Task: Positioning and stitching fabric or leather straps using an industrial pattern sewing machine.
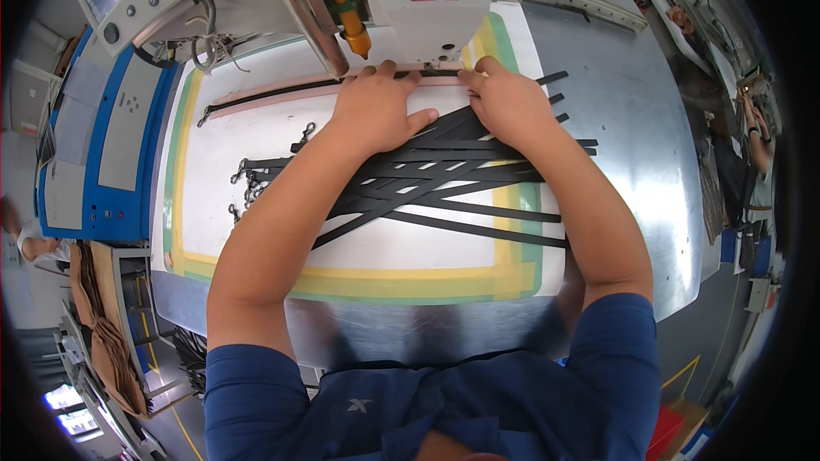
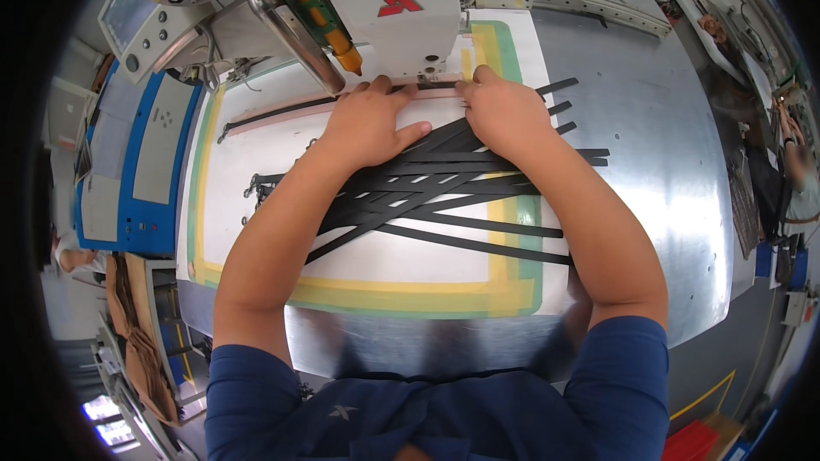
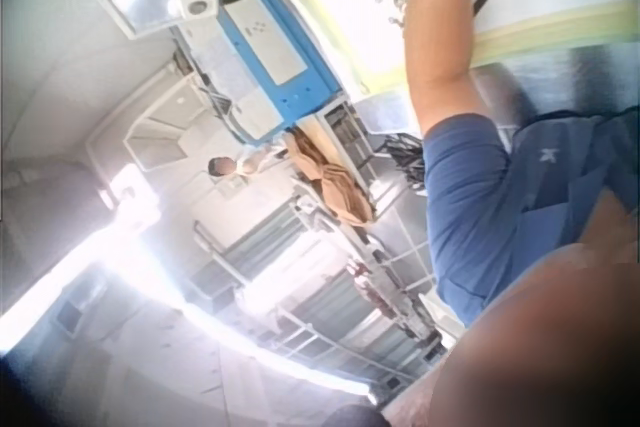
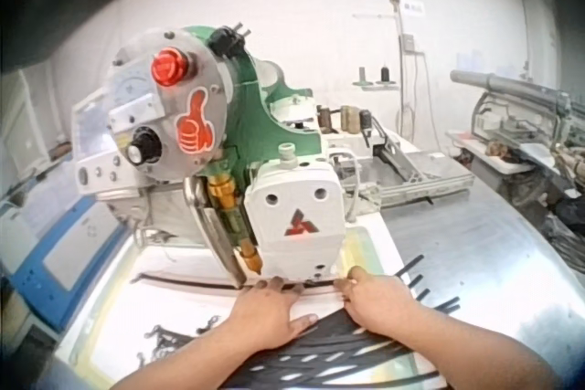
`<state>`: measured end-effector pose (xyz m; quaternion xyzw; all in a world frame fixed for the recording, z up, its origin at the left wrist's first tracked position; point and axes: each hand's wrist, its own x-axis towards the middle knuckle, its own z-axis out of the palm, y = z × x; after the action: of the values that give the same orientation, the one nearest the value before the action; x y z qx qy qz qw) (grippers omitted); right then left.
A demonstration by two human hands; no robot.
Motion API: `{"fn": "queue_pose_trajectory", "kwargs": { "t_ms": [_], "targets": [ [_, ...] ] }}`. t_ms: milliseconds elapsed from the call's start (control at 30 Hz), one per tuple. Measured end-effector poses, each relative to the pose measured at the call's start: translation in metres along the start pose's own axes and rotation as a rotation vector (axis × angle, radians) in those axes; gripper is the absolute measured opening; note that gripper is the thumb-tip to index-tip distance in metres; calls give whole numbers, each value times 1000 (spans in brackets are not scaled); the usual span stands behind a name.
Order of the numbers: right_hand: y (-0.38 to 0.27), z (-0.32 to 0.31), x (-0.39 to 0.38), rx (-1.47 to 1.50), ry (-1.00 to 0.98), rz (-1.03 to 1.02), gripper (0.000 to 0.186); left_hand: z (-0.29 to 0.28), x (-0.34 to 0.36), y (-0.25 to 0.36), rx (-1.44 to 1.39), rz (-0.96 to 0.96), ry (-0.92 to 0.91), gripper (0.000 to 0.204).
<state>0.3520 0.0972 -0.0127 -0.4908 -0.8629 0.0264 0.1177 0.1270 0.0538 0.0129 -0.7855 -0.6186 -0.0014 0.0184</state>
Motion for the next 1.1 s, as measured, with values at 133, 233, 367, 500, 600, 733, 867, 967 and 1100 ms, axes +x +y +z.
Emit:
{"fn": "queue_pose_trajectory", "kwargs": {
  "t_ms": [133,233,367,500,600,733,867,967,1100],
  "targets": [
    [5,4,-2,75,43,-40,33,5,6,7,-30,31,36,68],
    [9,6,-3,115,43,-59,34,6,6,12,-68,10,50,68],
    [12,5,-6,142,78,-58,34,8,1,4,-17,-33,49,65],
    [8,3,-6,181,102,-75,31,15,-26,-38,-133,77,139,61],
    [7,3,-4,171,131,-86,30,20,-51,-91,-56,72,263,52],
    [8,3,0,163,129,-72,28,12,-73,-199,19,-257,296,40],
    [10,2,1,160,145,-64,28,9,-89,-289,-1,-699,338,47],
    [10,1,1,178,153,-68,28,11,-89,-321,49,-728,190,47],
    [10,-1,0,182,157,-71,27,3,-78,-323,-34,-769,218,48]
  ]
}}
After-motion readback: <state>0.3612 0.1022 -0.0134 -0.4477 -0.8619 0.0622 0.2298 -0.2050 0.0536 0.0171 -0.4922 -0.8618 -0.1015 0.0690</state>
